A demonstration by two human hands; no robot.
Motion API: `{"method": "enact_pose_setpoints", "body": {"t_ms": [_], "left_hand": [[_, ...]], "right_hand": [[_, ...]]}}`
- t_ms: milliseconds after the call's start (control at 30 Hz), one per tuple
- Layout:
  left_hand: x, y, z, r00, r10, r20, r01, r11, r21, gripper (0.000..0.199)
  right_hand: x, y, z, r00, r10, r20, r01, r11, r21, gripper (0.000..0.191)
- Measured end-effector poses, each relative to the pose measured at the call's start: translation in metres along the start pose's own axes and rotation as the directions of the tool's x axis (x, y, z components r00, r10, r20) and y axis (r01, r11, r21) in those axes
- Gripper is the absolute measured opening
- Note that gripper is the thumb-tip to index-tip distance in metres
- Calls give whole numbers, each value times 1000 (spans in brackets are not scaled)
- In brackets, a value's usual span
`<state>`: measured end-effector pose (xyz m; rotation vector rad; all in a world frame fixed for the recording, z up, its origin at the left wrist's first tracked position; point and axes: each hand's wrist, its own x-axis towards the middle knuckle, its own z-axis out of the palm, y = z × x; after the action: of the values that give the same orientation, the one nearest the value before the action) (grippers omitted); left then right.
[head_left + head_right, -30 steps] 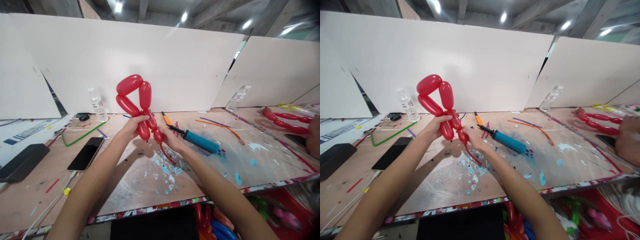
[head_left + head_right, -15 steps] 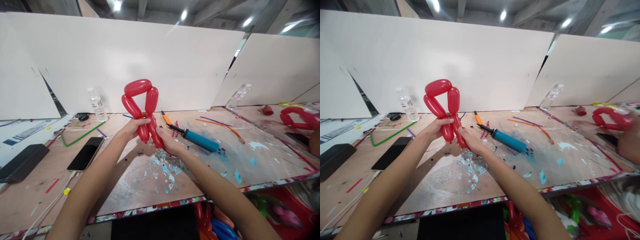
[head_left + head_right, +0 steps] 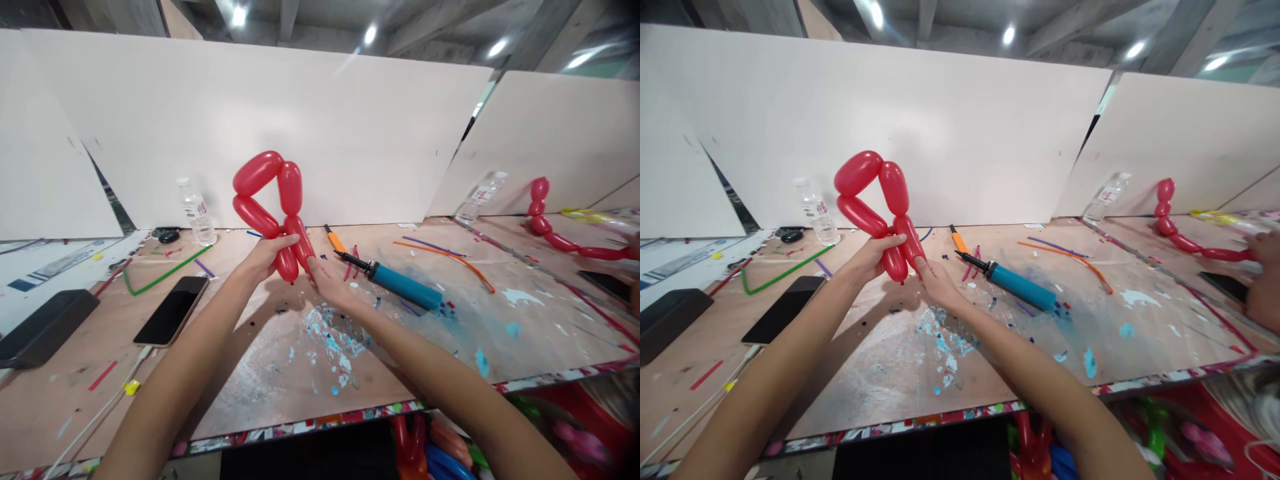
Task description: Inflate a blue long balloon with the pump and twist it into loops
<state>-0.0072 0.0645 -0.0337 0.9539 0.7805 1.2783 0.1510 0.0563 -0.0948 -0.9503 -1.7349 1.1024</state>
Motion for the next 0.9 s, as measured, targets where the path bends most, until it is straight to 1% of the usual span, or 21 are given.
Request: {"method": "enact_pose_setpoints", "body": {"t_ms": [100, 167, 200, 233, 300, 367, 433, 500, 567, 633, 733, 800, 833, 867, 900], "left_hand": [[8, 1, -1, 999, 19, -38, -18, 999, 37, 26], [14, 4, -2, 999, 28, -36, -26, 999, 36, 27], [18, 6, -2, 999, 35, -30, -34, 999, 31, 26], [21, 9, -3, 999, 45, -23, -44, 999, 26, 26], [26, 14, -4, 997, 70, -18, -70, 997, 20, 27], [28, 17, -5, 996, 94, -7, -94, 995, 40, 32], [29, 18, -6, 993, 117, 26, -118, 990, 71, 46], [30, 17, -7, 987, 154, 38, -157, 983, 95, 58], [30, 14, -9, 980, 197, 15, -198, 975, 98, 59], [32, 12, -11, 976, 217, 9, -217, 972, 94, 58], [32, 11, -14, 978, 209, 12, -209, 975, 79, 59], [31, 12, -16, 976, 216, -28, -214, 974, 68, 54], [30, 13, -17, 974, 220, -47, -217, 974, 64, 50], [29, 14, -18, 973, 223, -65, -219, 974, 59, 47], [27, 14, -18, 971, 224, -84, -220, 974, 53, 44]], "right_hand": [[12, 3, 2, 999, -40, -21, 39, 998, -39, 58], [21, 4, 1, 998, -56, -34, 57, 998, 16, 55], [25, 4, 0, 998, -53, -28, 54, 996, 71, 53], [30, 4, -1, 999, -41, -4, 41, 989, 139, 52], [39, 1, -5, 996, -10, 93, -15, 963, 270, 49], [47, -2, -8, 981, 0, 193, -67, 938, 339, 48], [53, -4, -10, 971, -14, 241, -70, 938, 339, 49], [57, -4, -10, 968, -29, 249, -59, 940, 336, 50], [57, -2, -8, 963, -29, 266, -67, 936, 344, 50], [56, 1, -8, 952, -20, 305, -95, 929, 359, 49], [53, 3, -13, 916, -14, 401, -134, 931, 339, 48], [50, 0, -18, 886, -7, 464, -132, 955, 266, 46], [49, -2, -20, 876, -4, 482, -105, 974, 200, 46], [48, -5, -22, 877, -8, 481, -58, 991, 122, 45], [46, -8, -23, 889, -20, 458, 4, 999, 36, 44]]}}
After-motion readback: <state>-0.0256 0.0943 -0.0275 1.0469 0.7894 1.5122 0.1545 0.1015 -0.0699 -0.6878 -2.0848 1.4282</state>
